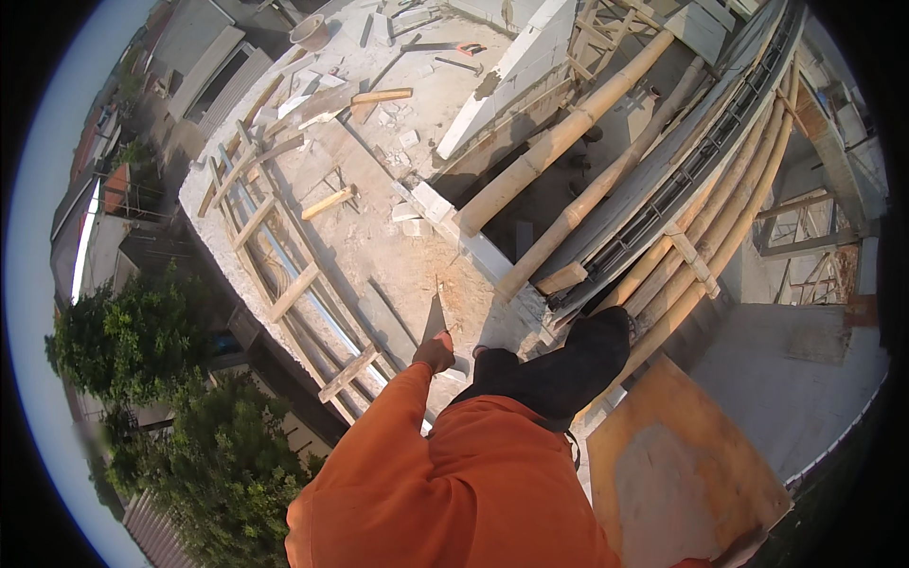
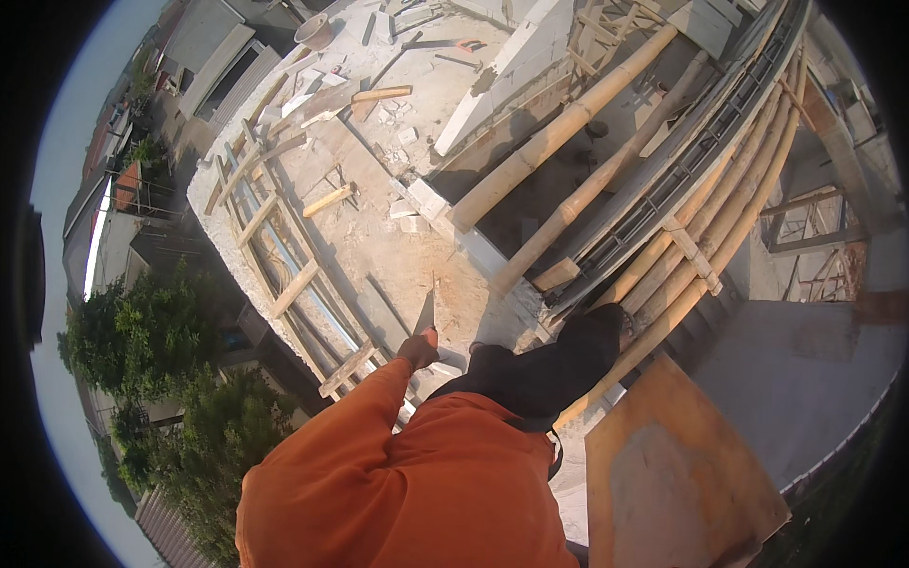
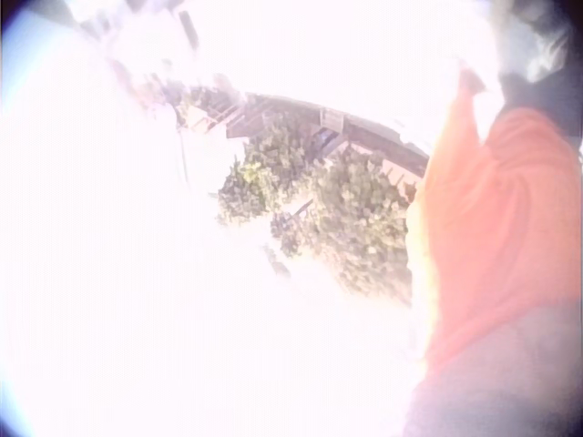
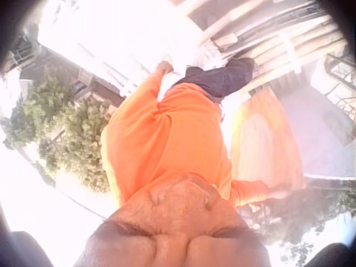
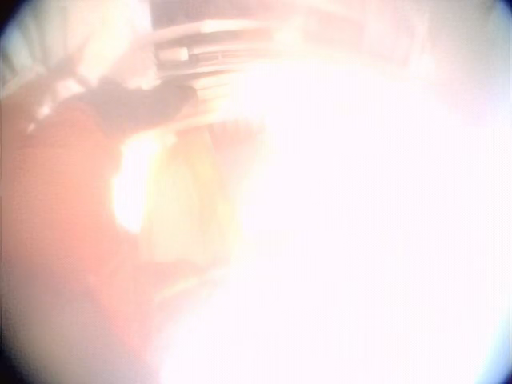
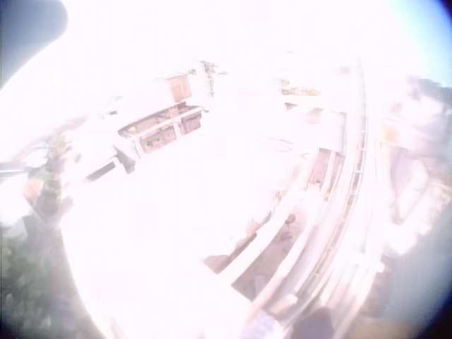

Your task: The person picks up a hand saw and a piece of plywood on a construction site. They walk across bamboo scaffolding to a work area, position the plywood, and begin sawing it into smaller pieces.

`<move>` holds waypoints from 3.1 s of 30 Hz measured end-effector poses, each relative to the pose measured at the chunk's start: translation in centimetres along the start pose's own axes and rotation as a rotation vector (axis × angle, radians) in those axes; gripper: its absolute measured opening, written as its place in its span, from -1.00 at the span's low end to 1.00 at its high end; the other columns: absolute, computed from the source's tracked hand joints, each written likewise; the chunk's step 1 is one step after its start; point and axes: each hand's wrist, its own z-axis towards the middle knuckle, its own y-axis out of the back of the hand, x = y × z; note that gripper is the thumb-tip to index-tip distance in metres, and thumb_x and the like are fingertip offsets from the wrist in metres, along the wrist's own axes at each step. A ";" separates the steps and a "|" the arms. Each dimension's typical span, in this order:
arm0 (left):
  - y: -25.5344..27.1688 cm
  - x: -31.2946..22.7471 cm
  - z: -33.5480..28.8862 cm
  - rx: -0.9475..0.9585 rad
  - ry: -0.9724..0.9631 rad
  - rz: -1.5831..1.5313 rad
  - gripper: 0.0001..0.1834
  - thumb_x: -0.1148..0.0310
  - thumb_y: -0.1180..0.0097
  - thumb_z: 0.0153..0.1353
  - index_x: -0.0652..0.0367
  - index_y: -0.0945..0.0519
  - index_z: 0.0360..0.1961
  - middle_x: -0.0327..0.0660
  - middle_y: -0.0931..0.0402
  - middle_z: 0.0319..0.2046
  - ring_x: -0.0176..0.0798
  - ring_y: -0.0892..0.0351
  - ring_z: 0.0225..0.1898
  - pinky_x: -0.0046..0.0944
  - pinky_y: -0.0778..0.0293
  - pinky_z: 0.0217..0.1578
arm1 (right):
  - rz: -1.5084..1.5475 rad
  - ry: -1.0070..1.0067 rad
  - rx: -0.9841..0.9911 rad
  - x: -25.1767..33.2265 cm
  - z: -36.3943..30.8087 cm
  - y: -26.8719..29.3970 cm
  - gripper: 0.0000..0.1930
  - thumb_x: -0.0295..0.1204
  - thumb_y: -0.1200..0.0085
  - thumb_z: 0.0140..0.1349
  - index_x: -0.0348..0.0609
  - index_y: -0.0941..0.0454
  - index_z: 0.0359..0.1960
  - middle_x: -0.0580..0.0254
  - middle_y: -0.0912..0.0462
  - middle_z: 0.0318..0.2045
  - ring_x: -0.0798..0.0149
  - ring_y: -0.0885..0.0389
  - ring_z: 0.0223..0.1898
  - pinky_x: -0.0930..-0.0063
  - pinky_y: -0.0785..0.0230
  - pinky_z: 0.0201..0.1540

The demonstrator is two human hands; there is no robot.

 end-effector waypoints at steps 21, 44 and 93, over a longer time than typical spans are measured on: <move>21.1 -16.1 -3.7 -0.296 -0.271 -1.351 -0.90 0.53 -0.12 -0.05 0.25 -0.45 -0.50 -0.20 -0.42 -0.60 -0.31 -0.42 -0.64 -0.31 -0.35 -0.59 | -0.012 -0.262 0.023 -0.8 -5.4 1.0 -0.50 0.05 0.29 0.38 -0.14 -0.39 -0.01 -0.13 -0.57 -0.12 -0.20 -0.56 -0.13 -0.02 -0.41 -0.15; 28.6 -35.3 -10.1 -0.375 -1.008 -1.344 -0.78 0.57 -0.10 0.04 0.28 -0.43 -0.26 -0.21 -0.46 -0.49 -0.30 -0.47 -0.59 -0.31 -0.45 -0.54 | 0.129 -0.504 -0.106 -10.8 -14.5 -0.8 -0.47 0.01 0.19 0.34 0.04 -0.30 0.25 0.04 -0.55 0.02 -0.08 -0.52 0.03 -0.23 -0.25 -0.03; 15.1 -54.1 1.5 0.050 -0.731 -0.842 -0.83 0.52 -0.09 -0.02 0.26 -0.48 -0.34 -0.16 -0.45 -0.49 -0.23 -0.48 -0.48 -0.29 -0.43 -0.44 | -0.004 -0.350 -0.051 1.2 5.4 -1.6 -0.50 0.15 0.21 0.30 -0.05 -0.42 -0.23 -0.07 -0.62 -0.31 -0.23 -0.55 -0.17 -0.02 -0.33 -0.20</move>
